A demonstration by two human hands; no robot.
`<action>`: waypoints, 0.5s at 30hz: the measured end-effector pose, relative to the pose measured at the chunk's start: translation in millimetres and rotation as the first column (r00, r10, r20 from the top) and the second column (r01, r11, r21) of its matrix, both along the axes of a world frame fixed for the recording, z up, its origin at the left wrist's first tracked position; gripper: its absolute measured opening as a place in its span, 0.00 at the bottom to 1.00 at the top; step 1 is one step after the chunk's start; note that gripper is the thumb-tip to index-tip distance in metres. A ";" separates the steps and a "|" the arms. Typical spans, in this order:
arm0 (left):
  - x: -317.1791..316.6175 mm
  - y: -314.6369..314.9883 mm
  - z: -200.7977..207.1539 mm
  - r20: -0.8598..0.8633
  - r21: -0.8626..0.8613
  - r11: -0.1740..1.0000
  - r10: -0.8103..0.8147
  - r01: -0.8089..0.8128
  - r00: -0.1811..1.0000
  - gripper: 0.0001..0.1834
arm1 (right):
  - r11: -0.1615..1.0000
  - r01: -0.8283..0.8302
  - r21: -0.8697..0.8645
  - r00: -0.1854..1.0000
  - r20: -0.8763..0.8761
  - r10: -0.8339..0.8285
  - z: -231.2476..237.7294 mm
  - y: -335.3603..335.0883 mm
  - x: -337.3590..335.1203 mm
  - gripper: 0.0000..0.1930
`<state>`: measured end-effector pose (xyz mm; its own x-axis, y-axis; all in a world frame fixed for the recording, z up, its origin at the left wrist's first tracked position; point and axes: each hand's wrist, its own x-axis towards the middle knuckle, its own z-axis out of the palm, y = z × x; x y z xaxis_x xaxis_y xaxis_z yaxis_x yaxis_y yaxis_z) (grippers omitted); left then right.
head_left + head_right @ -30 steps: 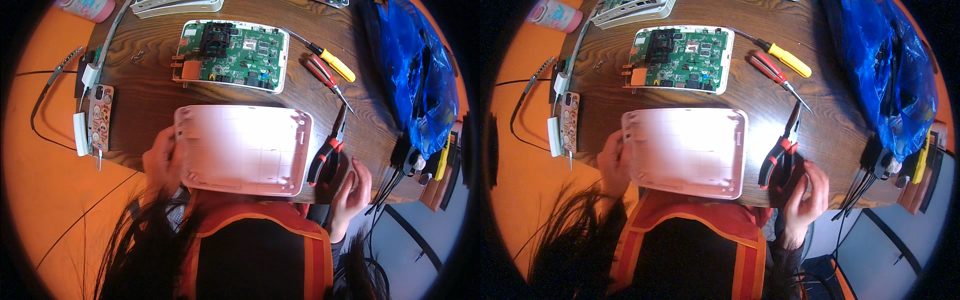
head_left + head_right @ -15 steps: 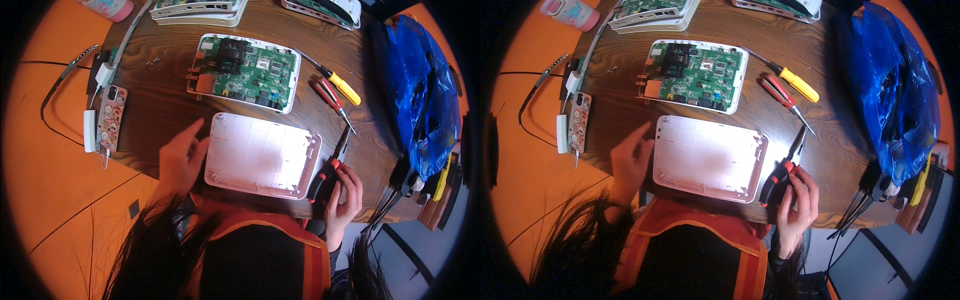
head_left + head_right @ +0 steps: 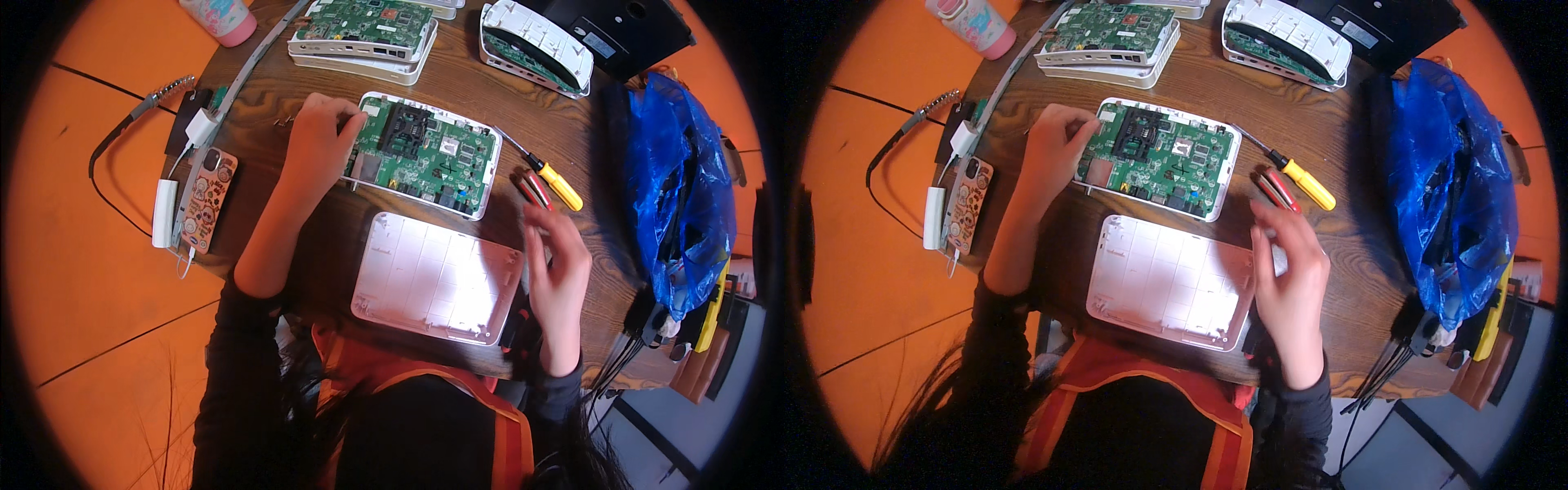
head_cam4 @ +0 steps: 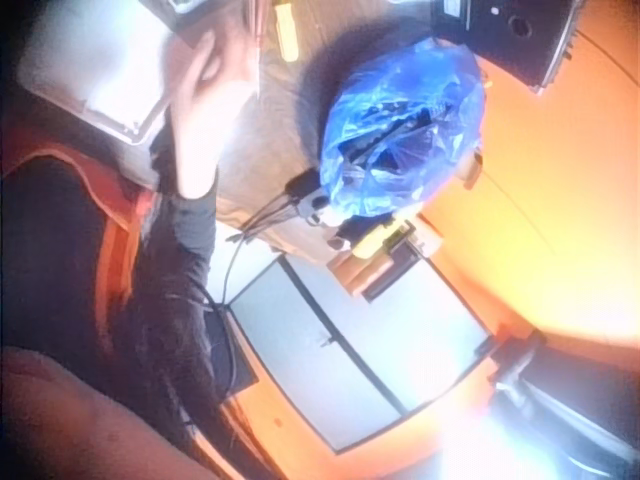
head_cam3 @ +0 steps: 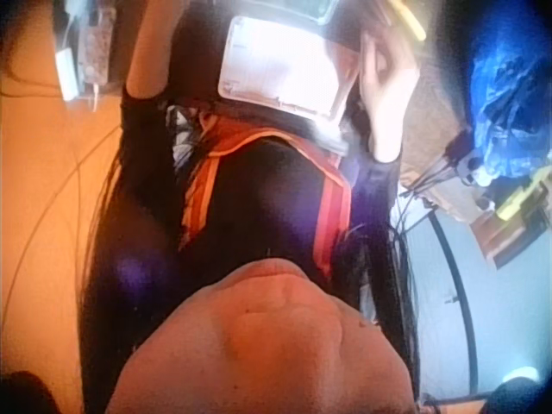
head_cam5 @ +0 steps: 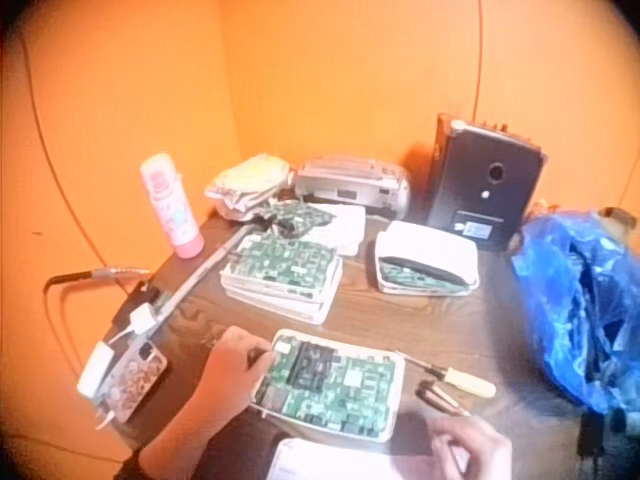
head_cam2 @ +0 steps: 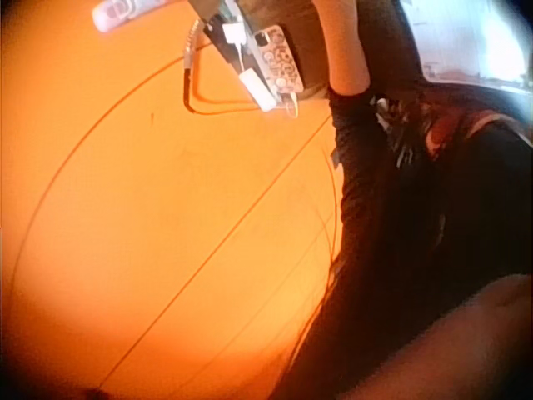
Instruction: The person uses a screwdriver to remove screws from a white electronic device, then separates the casing to expose the internal circuit board. They place the casing and board on the table and continue handling the components.
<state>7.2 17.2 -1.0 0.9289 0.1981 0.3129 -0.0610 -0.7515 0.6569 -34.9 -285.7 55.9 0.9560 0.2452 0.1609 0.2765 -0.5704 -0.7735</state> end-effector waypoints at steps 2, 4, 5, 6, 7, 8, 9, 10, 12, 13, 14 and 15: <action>-2.2 -1.6 -0.4 -0.006 0.015 1.000 0.018 -0.018 1.000 0.09 | 0.972 0.071 0.224 0.971 -0.238 -0.016 -11.1 9.5 18.9 0.12; -5.2 -1.4 1.8 0.013 0.073 0.996 0.047 -0.048 0.999 0.09 | 0.940 0.071 0.334 0.945 -0.323 0.044 -20.9 18.6 32.7 0.14; -6.4 -0.6 3.4 -0.025 0.042 0.998 0.058 -0.057 0.998 0.09 | 0.925 0.113 0.363 0.916 -0.399 0.045 -24.4 22.5 37.9 0.14; -7.7 0.8 5.2 -0.065 0.010 0.998 0.068 -0.067 0.996 0.09 | 0.918 0.096 0.386 0.903 -0.422 0.083 -26.6 25.7 42.4 0.16; -8.4 1.8 6.6 -0.105 -0.020 0.997 0.076 -0.078 0.992 0.09 | 0.898 0.112 0.426 0.884 -0.456 0.106 -27.2 27.7 45.7 0.16; -8.9 2.5 7.2 -0.139 -0.073 0.994 0.067 -0.077 0.988 0.10 | 0.878 0.154 0.453 0.856 -0.505 0.110 -26.9 29.1 48.3 0.17; -9.4 3.3 7.4 -0.173 -0.125 0.989 0.056 -0.079 0.983 0.11 | 0.849 0.177 0.497 0.824 -0.547 0.149 -25.7 29.6 50.5 0.17; -9.6 3.8 6.9 -0.222 -0.184 0.979 0.042 -0.084 0.974 0.12 | 0.833 0.210 0.512 0.801 -0.579 0.154 -23.9 29.5 52.1 0.18; -9.9 5.5 4.7 -0.209 -0.235 0.969 0.031 -0.080 0.977 0.13 | 0.808 0.236 0.540 0.782 -0.599 0.172 -20.4 28.9 54.2 0.17; -9.9 6.9 3.4 -0.210 -0.273 0.958 0.028 -0.086 0.977 0.13 | 0.794 0.272 0.543 0.770 -0.618 0.158 -19.0 28.9 54.1 0.17; -9.7 8.9 2.4 -0.218 -0.274 0.959 0.006 -0.067 0.976 0.13 | 0.780 0.267 0.565 0.765 -0.617 0.185 -17.5 28.7 53.7 0.17; -9.5 11.4 1.8 -0.224 -0.287 0.956 -0.009 -0.057 0.975 0.13 | 0.805 0.231 0.546 0.791 -0.587 0.171 -15.8 27.7 52.9 0.16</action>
